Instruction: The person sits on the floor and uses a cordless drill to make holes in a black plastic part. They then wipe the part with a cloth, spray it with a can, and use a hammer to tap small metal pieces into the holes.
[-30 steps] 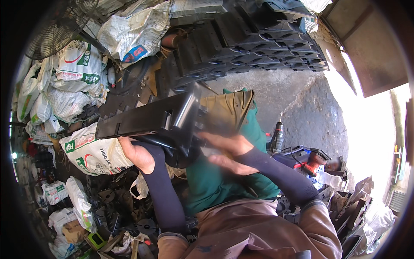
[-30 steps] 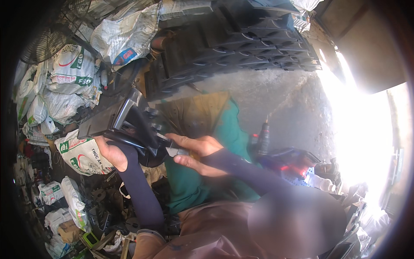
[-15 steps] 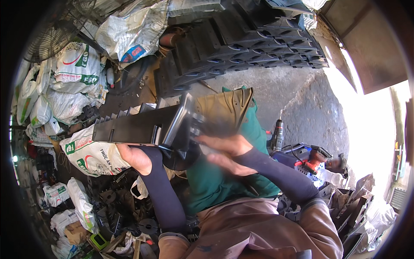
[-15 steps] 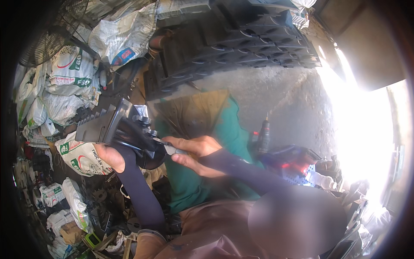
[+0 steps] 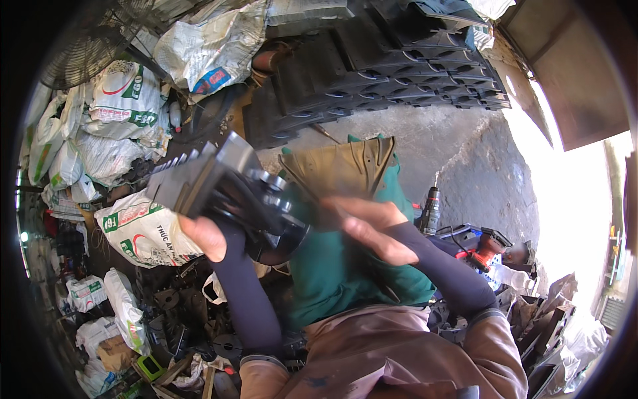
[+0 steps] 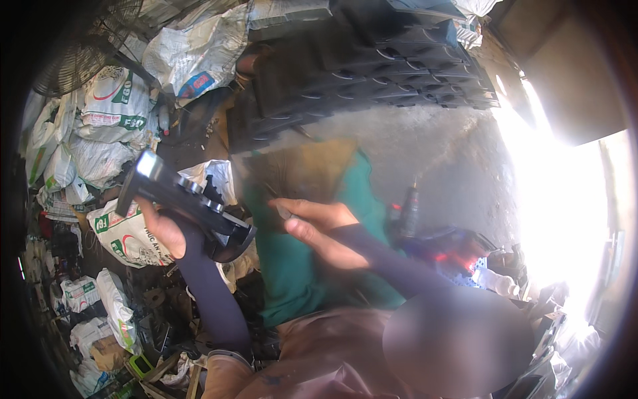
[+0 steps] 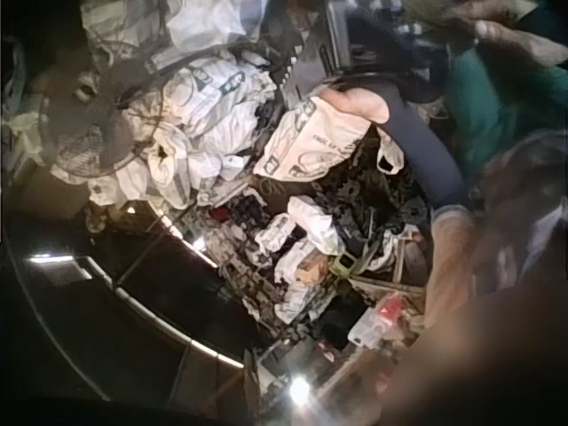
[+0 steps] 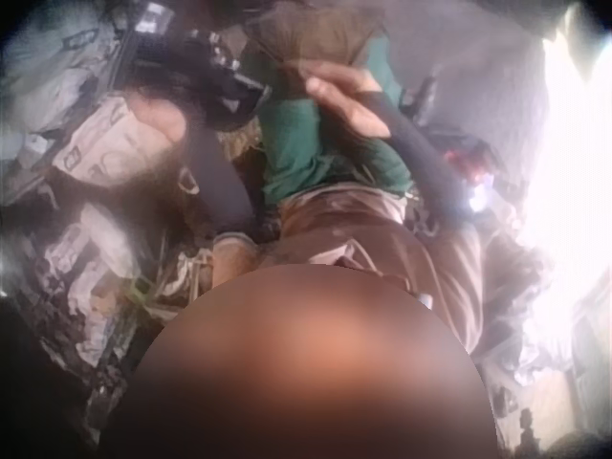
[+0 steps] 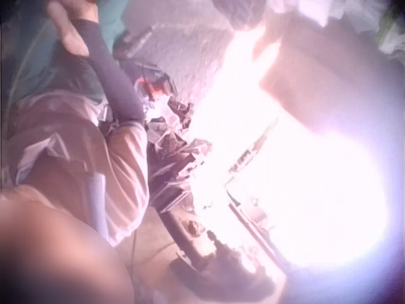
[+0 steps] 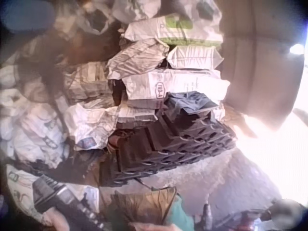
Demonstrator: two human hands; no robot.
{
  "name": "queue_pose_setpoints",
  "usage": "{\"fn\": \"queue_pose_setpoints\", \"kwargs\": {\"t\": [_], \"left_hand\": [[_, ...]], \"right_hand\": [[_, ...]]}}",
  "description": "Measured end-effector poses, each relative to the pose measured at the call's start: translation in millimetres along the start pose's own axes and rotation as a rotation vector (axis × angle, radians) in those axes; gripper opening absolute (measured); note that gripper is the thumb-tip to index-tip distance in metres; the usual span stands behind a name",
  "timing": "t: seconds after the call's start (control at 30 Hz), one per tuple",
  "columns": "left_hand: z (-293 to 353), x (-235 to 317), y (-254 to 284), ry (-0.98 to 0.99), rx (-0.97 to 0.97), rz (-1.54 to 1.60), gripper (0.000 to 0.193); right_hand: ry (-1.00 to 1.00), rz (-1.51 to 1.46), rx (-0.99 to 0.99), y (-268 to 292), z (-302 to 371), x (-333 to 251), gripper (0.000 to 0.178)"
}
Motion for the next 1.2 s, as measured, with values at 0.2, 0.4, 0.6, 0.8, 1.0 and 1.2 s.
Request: {"fn": "queue_pose_setpoints", "kwargs": {"t": [0.2,0.4,0.6,0.8,1.0,1.2], "left_hand": [[-3,-7,-7,0.091,-0.093,0.068,0.061],[1,-10,-4,0.081,-0.157,0.119,0.054],[0,-16,9,-0.014,-0.362,0.202,0.042],[-3,-16,32,-0.044,-0.497,-0.015,0.041],[-13,-27,38,-0.041,-0.512,-0.089,0.044],[2,-3,61,-0.282,-0.464,-0.303,0.044]], "right_hand": [[-0.010,0.228,-0.083,-18,1,-11,0.061],[0.154,0.351,0.012,-25,-3,-2,0.052],[0.226,0.351,0.128,-12,-2,12,0.042],[-0.113,-0.132,0.198,25,1,-1,0.056],[0.114,0.186,-0.156,24,-5,-35,0.067],[0.031,0.388,-0.099,12,4,-44,0.066]]}}
Point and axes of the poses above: each hand's wrist, its own z-axis away from the middle knuckle, its own y-axis out of the back of the hand, x = y × z, the point moved 3 cm from there along -z, towards the middle knuckle, and after that the axes turned 8 degrees about -z, right-handed, at the moved point
